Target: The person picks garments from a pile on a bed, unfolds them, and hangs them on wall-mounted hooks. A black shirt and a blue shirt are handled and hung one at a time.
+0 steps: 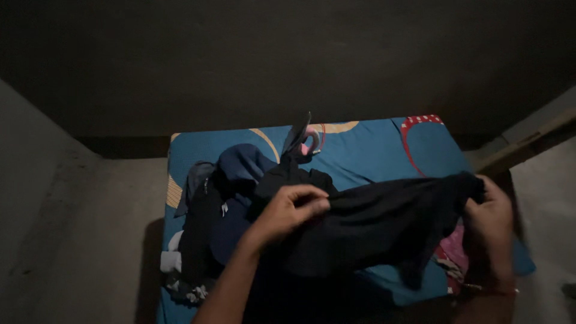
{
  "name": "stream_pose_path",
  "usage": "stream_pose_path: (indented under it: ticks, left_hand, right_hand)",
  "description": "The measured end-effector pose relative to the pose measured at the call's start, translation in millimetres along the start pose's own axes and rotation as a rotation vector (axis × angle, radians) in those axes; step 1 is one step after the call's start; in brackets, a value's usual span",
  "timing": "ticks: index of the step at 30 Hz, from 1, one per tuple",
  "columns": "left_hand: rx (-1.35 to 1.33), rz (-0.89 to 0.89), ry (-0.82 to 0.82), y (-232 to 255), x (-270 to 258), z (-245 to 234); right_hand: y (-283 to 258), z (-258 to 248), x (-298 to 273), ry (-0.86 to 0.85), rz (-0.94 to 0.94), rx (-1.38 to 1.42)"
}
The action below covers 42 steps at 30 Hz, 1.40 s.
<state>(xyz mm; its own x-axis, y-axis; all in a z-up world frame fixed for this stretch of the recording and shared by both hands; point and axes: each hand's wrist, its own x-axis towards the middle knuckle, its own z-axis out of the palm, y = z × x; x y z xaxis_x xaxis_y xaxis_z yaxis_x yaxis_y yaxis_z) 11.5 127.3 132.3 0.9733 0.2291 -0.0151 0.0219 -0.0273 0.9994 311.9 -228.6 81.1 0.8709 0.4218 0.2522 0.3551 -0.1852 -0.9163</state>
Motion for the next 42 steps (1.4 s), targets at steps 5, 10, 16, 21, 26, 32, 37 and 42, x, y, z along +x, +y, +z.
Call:
stream_pose_path:
  ticks: [5,10,16,21,26,32,37,42]
  left_hand:
    - [0.159,0.112,0.137,-33.8,32.4,13.6]
    - [0.175,0.133,-0.318,-73.4,41.9,60.9]
    - [0.454,0.371,-0.542,-71.2,50.4,159.1]
    - [0.408,0.380,-0.483,-52.1,69.8,218.7]
    - [0.076,0.103,-0.457,-46.9,96.5,260.2]
    - [-0.274,0.103,-0.233,-100.5,137.4,297.2]
    - [0.597,0.758,0.243,-139.2,156.0,306.2]
    - [0.219,0.471,0.282,-117.2,158.5,300.0]
  right_hand:
    - [34.1,-30.7,-15.7,0.256,0.287,-0.279]
    - [13.4,-48.7,-64.8,0.380,0.378,0.606]
    - [-15.9,-79.7,-87.9,0.301,0.414,0.937]
    - [-21.0,-109.7,-111.0,0.078,0.275,0.934]
    - [-18.3,-90.3,-85.8,0.155,0.804,1.022]
    - [-5.5,-88.2,-73.2,0.002,0.637,0.859]
    - [1.6,-80.9,-55.6,-0.307,0.250,0.366]
    - [31.3,-72.7,-56.6,-0.294,0.282,0.398]
